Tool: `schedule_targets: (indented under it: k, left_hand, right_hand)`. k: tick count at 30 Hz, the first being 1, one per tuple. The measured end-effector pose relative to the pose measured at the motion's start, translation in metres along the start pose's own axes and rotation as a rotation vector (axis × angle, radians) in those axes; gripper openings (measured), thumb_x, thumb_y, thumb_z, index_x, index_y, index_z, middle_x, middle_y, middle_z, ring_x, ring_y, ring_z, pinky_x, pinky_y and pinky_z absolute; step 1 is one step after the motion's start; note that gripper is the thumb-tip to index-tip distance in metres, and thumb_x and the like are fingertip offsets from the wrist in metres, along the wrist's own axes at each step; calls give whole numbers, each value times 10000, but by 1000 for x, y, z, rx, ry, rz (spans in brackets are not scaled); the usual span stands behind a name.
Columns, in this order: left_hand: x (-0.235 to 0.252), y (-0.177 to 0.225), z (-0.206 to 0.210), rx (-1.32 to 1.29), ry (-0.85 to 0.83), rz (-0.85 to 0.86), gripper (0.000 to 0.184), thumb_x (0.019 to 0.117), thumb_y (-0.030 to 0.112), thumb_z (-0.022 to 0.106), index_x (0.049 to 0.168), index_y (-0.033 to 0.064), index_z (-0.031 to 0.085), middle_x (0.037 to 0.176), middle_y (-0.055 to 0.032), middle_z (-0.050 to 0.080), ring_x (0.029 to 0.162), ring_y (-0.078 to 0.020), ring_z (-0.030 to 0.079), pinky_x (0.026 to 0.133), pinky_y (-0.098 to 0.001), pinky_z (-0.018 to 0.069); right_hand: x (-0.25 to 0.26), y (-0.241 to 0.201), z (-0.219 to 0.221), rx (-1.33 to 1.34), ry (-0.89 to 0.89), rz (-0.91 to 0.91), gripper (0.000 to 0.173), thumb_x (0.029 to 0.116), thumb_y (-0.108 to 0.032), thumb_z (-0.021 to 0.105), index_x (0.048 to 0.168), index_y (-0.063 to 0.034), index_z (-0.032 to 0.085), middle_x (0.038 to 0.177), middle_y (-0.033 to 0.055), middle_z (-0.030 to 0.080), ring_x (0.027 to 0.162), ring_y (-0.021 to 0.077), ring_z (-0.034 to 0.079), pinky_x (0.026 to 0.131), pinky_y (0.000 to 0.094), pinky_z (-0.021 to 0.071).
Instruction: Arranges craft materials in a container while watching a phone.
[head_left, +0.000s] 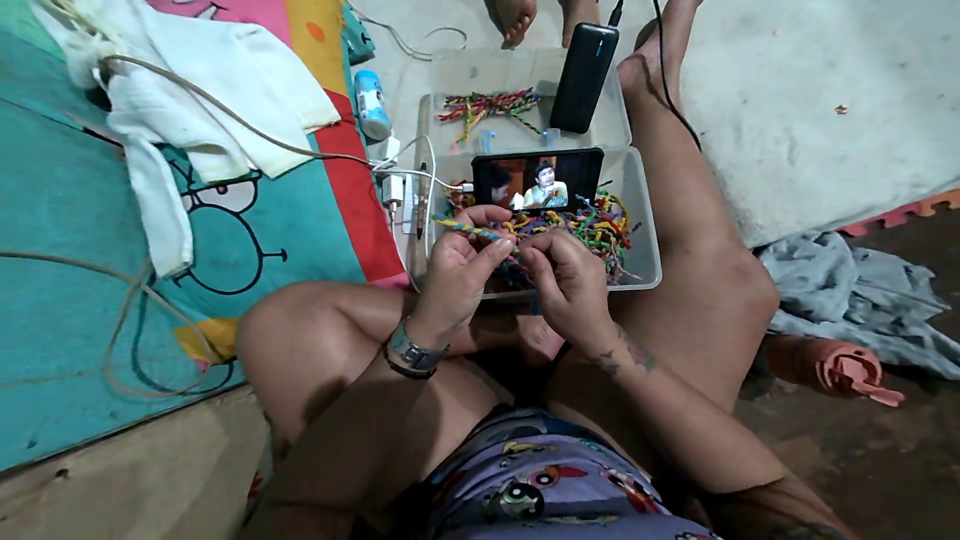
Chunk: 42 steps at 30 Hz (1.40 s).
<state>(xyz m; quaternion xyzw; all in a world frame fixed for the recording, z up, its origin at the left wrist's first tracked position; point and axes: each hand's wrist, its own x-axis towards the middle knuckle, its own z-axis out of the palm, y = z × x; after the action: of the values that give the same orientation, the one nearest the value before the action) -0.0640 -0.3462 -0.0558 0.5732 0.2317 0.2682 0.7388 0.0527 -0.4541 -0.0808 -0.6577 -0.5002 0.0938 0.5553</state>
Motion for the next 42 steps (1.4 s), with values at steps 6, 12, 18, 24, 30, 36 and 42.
schedule_targets:
  k: [6, 12, 18, 24, 30, 36, 42]
  left_hand:
    - [1, 3, -2, -7, 48, -58, 256, 982, 3, 592, 1213, 113, 591, 964, 21, 666, 798, -39, 644, 739, -214, 567]
    - [0, 1, -1, 11, 24, -46, 288, 981, -11, 576, 1248, 96, 572, 950, 33, 675, 844, -45, 660, 777, -227, 575]
    - [0, -1, -3, -219, -119, 42, 277, 966, 9, 596, 1203, 147, 630, 948, 16, 719, 836, -80, 698, 768, -260, 602]
    - [1, -5, -3, 106, -77, 42, 116, 976, 12, 627, 1036, 106, 659, 970, 21, 687, 817, -43, 661, 719, -209, 577]
    - [1, -5, -3, 202, -30, 47, 101, 977, 23, 633, 1045, 93, 660, 957, 26, 677, 797, -22, 640, 694, -185, 553]
    - [1, -4, -2, 149, -39, 98, 154, 942, -29, 653, 1042, 90, 655, 980, 24, 674, 815, -33, 652, 725, -205, 578]
    - [0, -1, -4, 187, -87, 142, 178, 923, -38, 675, 1045, 90, 659, 1006, 27, 668, 867, -32, 652, 741, -192, 577]
  right_hand:
    - [0, 7, 0, -329, 68, -313, 177, 918, -86, 705, 1077, -8, 707, 993, 130, 731, 905, 249, 698, 815, 370, 574]
    - [-1, 5, 0, 20, 32, -6, 149, 978, -94, 626, 1009, 15, 724, 916, 67, 710, 796, 77, 660, 736, 212, 565]
    - [20, -3, -22, 1301, -452, 916, 242, 1048, -165, 413, 955, -123, 633, 758, -17, 615, 577, 19, 558, 525, 145, 474]
    - [17, -4, -20, 696, -235, 582, 166, 1046, -129, 518, 964, -90, 657, 773, -18, 648, 630, 30, 584, 584, 174, 504]
    - [7, 15, -17, -61, -156, -123, 179, 948, -63, 606, 1080, 31, 680, 1002, 118, 689, 853, 147, 662, 773, 275, 576]
    - [6, 13, -11, -103, -50, -224, 158, 937, -115, 677, 983, 34, 706, 952, 134, 702, 882, 171, 683, 799, 270, 580]
    - [7, 1, -18, 749, -199, 510, 71, 1010, -138, 564, 967, -144, 620, 798, -36, 630, 645, 28, 577, 597, 192, 512]
